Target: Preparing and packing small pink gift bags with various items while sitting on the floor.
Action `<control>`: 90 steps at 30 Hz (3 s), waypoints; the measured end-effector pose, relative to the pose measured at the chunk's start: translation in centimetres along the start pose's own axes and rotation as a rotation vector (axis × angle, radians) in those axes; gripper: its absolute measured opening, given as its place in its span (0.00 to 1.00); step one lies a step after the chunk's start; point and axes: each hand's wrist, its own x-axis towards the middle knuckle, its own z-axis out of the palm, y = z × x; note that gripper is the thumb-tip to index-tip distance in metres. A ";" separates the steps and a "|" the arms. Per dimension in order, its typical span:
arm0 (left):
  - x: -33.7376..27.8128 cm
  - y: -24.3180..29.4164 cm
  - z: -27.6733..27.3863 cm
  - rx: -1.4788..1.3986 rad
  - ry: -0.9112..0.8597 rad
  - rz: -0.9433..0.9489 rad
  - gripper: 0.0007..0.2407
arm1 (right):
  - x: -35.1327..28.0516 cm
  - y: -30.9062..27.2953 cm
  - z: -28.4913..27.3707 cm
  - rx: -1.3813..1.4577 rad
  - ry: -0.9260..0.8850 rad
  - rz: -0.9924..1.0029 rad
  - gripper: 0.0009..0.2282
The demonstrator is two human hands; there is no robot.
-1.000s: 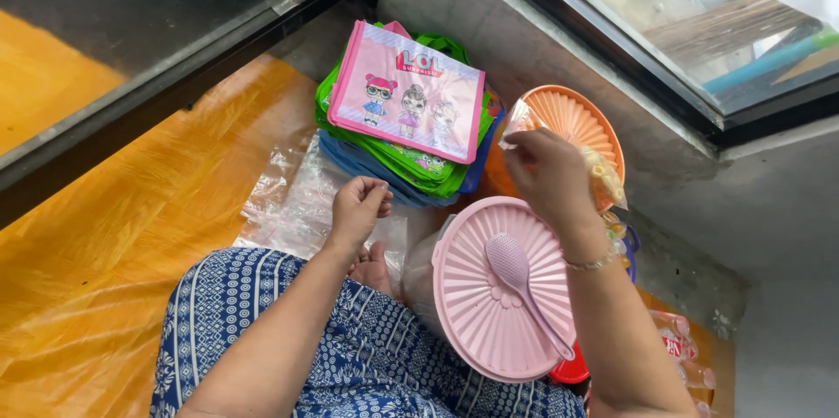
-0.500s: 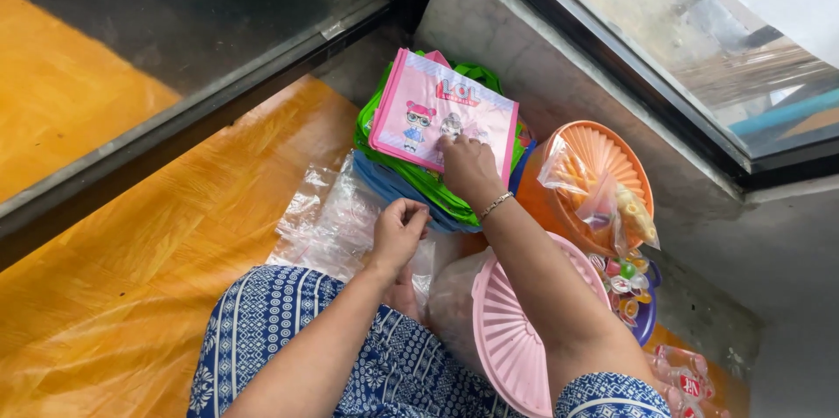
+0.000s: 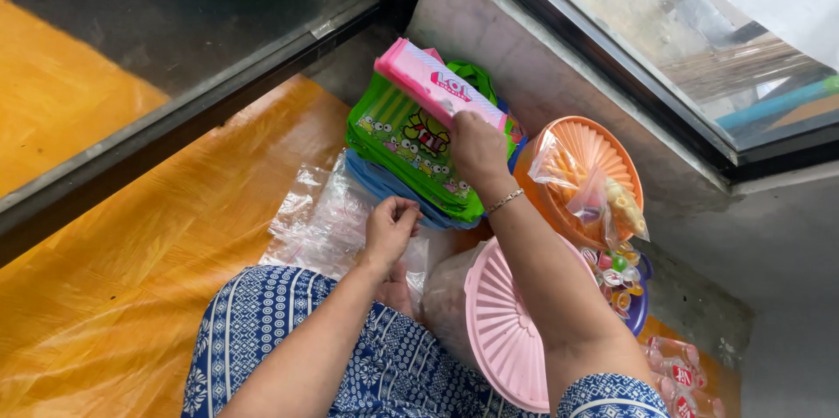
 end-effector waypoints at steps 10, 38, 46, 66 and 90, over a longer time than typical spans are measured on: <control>0.3 1.1 -1.5 -0.110 0.080 -0.007 0.08 | -2.6 1.0 -13.0 0.682 0.429 0.017 0.07; -11.6 6.1 -8.2 -0.302 -0.419 -0.001 0.11 | -31.7 7.0 -7.5 -0.135 0.082 0.300 0.09; -15.8 9.2 -7.6 -0.236 -0.426 0.020 0.09 | -33.6 6.4 -9.1 0.440 0.295 0.619 0.06; -19.0 3.4 5.1 0.064 -0.484 0.050 0.10 | -44.8 15.9 0.3 0.063 0.355 0.881 0.14; -22.4 6.0 1.9 1.009 -0.338 1.001 0.26 | -56.3 3.1 -5.5 0.807 0.016 1.819 0.25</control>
